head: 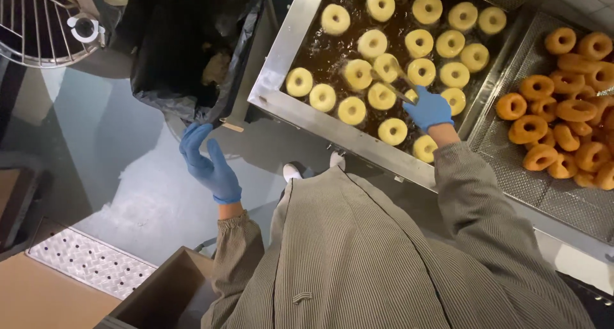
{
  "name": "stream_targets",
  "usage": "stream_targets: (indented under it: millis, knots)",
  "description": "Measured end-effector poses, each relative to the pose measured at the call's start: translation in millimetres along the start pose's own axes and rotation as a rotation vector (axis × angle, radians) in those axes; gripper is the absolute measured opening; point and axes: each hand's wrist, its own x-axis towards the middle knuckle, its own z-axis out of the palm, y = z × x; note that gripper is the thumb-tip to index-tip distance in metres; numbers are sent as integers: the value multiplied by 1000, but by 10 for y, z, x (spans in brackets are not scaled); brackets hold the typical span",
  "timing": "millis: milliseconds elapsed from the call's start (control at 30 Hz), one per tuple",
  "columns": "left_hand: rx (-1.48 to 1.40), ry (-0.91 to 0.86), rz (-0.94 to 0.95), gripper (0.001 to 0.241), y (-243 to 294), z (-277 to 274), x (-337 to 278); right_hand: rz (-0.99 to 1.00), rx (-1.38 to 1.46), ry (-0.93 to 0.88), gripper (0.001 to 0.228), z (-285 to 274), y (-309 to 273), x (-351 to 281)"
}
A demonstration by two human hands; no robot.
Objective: Frying donuts and arranging them on a cooling tray.
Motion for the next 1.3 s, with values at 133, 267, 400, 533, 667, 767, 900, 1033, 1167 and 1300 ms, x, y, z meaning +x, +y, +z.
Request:
stream_targets:
  millis: [133, 267, 400, 533, 667, 767, 900, 1033, 1167, 1300]
  knots:
    - [-39, -16, 0, 17, -34, 47, -27, 65, -111, 53, 69, 567, 440, 478]
    - [-16, -27, 30, 16, -50, 57, -14, 47, 79, 15, 79, 619, 532, 565]
    - [-62, -3, 27, 16, 55, -2, -15, 35, 161, 46, 82, 195, 638, 257]
    - [-50, 11, 13, 17, 70, -24, -65, -11, -25, 108, 74, 7, 465, 106]
    - [-83, -6, 20, 15, 145, 93, -80, -233, -28, 58, 67, -164, -696, -373]
    - [-85, -32, 41, 15, 88, 160, -109, -393, -339, 61, 71, 705, -881, 262]
    - [-82, -14, 58, 15, 123, 163, -121, -462, -402, 58, 77, 1168, -1222, 750]
    - [-82, -11, 84, 14, 142, -15, -137, -434, -200, 13, 64, 825, -1165, 610]
    - [-19, 36, -1, 5, -19, -241, -251, -419, -323, 11, 63, 313, -743, 302]
    - [-70, 47, -54, 11, -109, -198, -259, -418, -556, 31, 70, 698, -460, 393]
